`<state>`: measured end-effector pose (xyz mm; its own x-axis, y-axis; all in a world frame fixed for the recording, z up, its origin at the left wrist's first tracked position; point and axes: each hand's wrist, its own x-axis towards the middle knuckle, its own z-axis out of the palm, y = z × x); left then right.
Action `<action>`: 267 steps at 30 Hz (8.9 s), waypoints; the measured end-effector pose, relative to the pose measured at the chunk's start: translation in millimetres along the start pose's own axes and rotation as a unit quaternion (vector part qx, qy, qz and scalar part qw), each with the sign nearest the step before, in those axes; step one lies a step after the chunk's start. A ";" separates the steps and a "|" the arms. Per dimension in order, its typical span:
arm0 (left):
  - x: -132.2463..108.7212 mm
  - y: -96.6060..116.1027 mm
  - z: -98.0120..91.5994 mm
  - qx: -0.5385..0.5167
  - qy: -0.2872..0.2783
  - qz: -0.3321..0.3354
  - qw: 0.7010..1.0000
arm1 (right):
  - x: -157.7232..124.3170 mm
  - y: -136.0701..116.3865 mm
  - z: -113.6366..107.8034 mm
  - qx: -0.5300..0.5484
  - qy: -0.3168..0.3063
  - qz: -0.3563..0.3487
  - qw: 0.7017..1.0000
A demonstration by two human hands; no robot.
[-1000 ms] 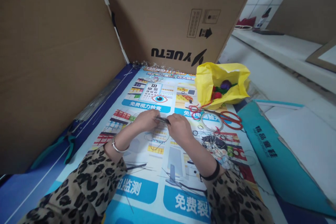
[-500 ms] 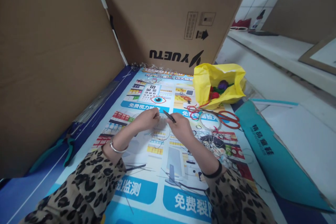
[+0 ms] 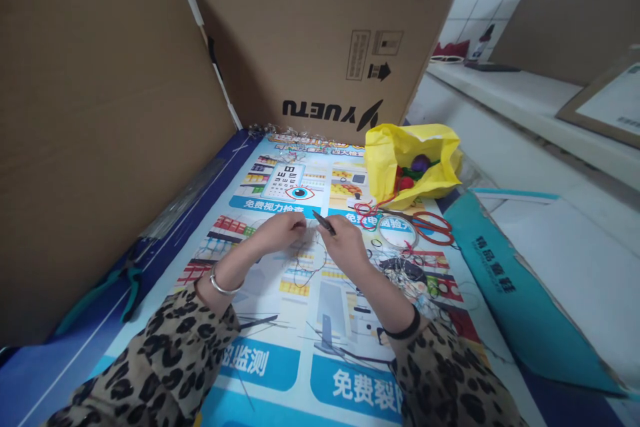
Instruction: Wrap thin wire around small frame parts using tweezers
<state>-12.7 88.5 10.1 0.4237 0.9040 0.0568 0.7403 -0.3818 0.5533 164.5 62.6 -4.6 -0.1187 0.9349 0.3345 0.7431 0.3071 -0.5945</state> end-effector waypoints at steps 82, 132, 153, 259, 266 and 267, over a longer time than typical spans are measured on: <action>-7.5 32.8 -7.6 -0.417 0.197 0.016 0.887 | -26.3 -29.1 1.4 0.188 -0.114 0.148 0.964; -10.7 56.1 13.6 -0.617 0.228 -0.028 0.753 | -22.9 -31.5 -14.0 0.014 -0.077 0.094 0.992; -12.0 60.5 24.1 -0.620 0.263 -0.050 0.737 | -23.2 -31.2 -5.5 0.053 -0.047 0.085 0.994; -17.8 38.2 -7.6 0.005 0.273 0.136 0.952 | -18.5 -37.7 -25.4 -0.147 -0.114 0.069 0.980; -17.4 37.9 -4.6 0.006 0.277 0.130 0.952 | -17.8 -35.5 -25.3 -0.156 -0.095 0.077 0.980; -17.4 37.9 -3.9 0.005 0.277 0.131 0.952 | -17.8 -35.4 -25.3 -0.157 -0.096 0.079 0.980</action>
<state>6.0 59.1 33.4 0.2567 0.7390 0.6228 0.6526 -0.6079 0.4523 157.0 30.6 29.0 -0.0853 0.9919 0.0944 0.9246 0.1141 -0.3635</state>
